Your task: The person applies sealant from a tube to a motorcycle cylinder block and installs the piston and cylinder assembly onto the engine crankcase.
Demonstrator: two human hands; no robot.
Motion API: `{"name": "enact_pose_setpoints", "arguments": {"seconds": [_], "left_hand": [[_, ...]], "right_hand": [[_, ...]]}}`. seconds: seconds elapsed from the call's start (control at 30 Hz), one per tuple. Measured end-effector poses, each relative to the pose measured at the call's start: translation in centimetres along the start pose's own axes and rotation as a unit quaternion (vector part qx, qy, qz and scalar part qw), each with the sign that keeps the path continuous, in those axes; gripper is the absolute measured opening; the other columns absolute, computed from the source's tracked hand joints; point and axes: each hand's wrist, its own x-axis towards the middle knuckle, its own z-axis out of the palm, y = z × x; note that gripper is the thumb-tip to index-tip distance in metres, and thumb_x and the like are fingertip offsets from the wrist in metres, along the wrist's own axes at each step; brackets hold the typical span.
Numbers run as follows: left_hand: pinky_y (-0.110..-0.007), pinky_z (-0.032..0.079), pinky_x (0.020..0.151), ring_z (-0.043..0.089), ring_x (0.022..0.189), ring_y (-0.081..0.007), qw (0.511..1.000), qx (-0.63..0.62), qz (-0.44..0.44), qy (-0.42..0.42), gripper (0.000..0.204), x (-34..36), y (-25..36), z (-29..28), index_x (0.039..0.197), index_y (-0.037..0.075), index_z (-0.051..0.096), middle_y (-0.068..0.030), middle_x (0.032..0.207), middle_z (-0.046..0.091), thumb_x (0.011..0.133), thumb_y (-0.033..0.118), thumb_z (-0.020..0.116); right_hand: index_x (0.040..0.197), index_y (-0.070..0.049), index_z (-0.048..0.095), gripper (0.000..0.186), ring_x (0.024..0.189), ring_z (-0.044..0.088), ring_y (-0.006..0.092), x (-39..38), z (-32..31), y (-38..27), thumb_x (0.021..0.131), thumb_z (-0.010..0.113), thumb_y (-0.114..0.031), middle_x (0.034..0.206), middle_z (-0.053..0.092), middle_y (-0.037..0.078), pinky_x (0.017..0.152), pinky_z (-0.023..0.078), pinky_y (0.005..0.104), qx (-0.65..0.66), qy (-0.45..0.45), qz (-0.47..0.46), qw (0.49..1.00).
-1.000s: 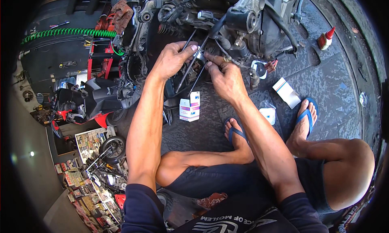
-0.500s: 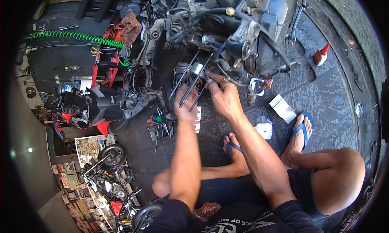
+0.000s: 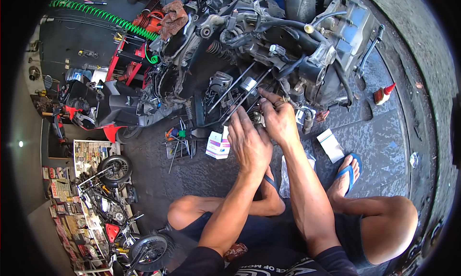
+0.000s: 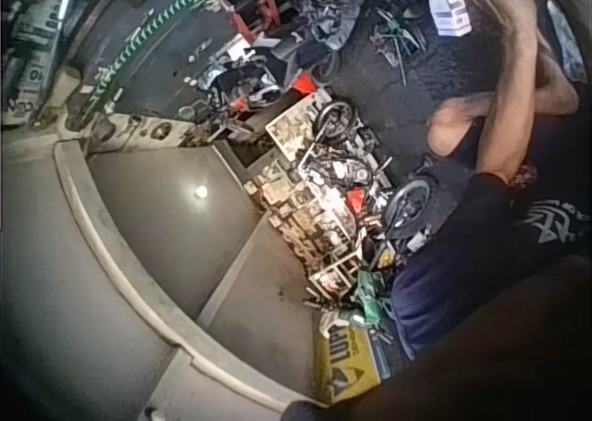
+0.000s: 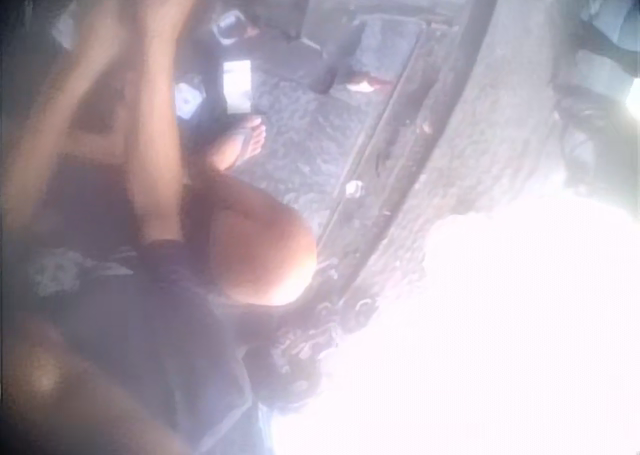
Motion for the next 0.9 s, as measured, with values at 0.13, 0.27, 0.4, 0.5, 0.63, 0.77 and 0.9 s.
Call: {"name": "enact_pose_setpoints", "arguments": {"seconds": [0.13, 0.27, 0.4, 0.5, 0.63, 0.77, 0.9], "left_hand": [[-0.053, 0.035, 0.109, 0.046, 0.129, -0.0472, 0.999, 0.005, -0.001, -0.042, 0.064, 0.1, 0.4, -1.3, 0.141, -0.014, 0.042, -0.0319, 0.146, 0.043, 0.084, 0.009, 0.063], [-0.051, 0.034, 0.11, 0.047, 0.131, -0.0426, 0.996, 0.053, 0.023, -0.068, 0.063, 1.0, 0.8, -2.2, 0.141, -0.014, 0.042, -0.0307, 0.144, 0.046, 0.09, 0.017, 0.062], [-0.051, 0.034, 0.111, 0.043, 0.135, -0.0459, 0.997, 0.063, 0.046, -0.022, 0.072, 2.8, -1.0, -0.2, 0.146, -0.016, 0.03, -0.0355, 0.147, 0.04, 0.092, 0.02, 0.06], [-0.053, 0.034, 0.111, 0.041, 0.135, -0.0475, 0.996, 0.047, 0.048, -0.052, 0.076, 4.1, -1.4, 0.2, 0.149, -0.014, 0.026, -0.0349, 0.149, 0.038, 0.092, 0.023, 0.06], [-0.055, 0.033, 0.109, 0.041, 0.135, -0.0445, 0.993, 0.052, 0.065, -0.084, 0.075, 5.8, -1.9, 0.2, 0.149, -0.009, 0.028, -0.033, 0.147, 0.041, 0.091, 0.027, 0.062], [-0.055, 0.034, 0.108, 0.047, 0.128, -0.0455, 0.991, 0.027, 0.099, -0.087, 0.069, 8.0, -4.0, 1.3, 0.14, -0.01, 0.038, -0.0327, 0.136, 0.05, 0.09, 0.03, 0.065], [-0.054, 0.039, 0.103, 0.053, 0.121, -0.0473, 0.989, -0.011, 0.068, -0.131, 0.063, 8.3, -4.0, 1.6, 0.132, -0.009, 0.041, -0.0334, 0.126, 0.055, 0.089, 0.03, 0.067]], "right_hand": [[0.124, -0.002, 0.069, 0.034, 0.113, 0.067, 0.0346, -0.1, -0.2, -0.5, 0.096, 0.056, -0.017, 0.116, 0.07, 0.025, 0.099, 0.049, 0.0383, 0.002, -0.002, -0.001, 1.0], [0.124, -0.002, 0.069, 0.035, 0.113, 0.067, 0.0347, 0.0, -0.8, -0.8, 0.097, 0.055, -0.018, 0.116, 0.069, 0.027, 0.099, 0.049, 0.0383, -0.017, -0.008, 0.007, 1.0], [0.125, -0.003, 0.069, 0.037, 0.112, 0.067, 0.0363, -0.4, -0.5, -1.0, 0.096, 0.053, -0.02, 0.115, 0.069, 0.029, 0.099, 0.049, 0.0389, -0.009, -0.002, 0.0, 1.0], [0.125, -0.004, 0.069, 0.039, 0.11, 0.068, 0.0369, 0.2, -0.4, -0.8, 0.094, 0.052, -0.021, 0.114, 0.069, 0.029, 0.098, 0.049, 0.0391, -0.005, -0.022, 0.035, 0.999], [0.128, -0.005, 0.068, 0.041, 0.111, 0.068, 0.0381, 0.0, -0.9, -1.5, 0.094, 0.051, -0.022, 0.115, 0.069, 0.029, 0.099, 0.049, 0.0395, -0.027, -0.012, 0.029, 0.999], [0.131, -0.006, 0.066, 0.043, 0.112, 0.067, 0.0397, 0.0, -1.0, -0.8, 0.094, 0.049, -0.022, 0.117, 0.068, 0.03, 0.099, 0.049, 0.0404, -0.03, -0.035, 0.004, 0.999], [0.13, -0.006, 0.066, 0.042, 0.113, 0.066, 0.0404, -0.2, -1.2, -0.9, 0.095, 0.049, -0.021, 0.117, 0.068, 0.029, 0.099, 0.049, 0.0414, -0.057, -0.034, -0.026, 0.997]]}}
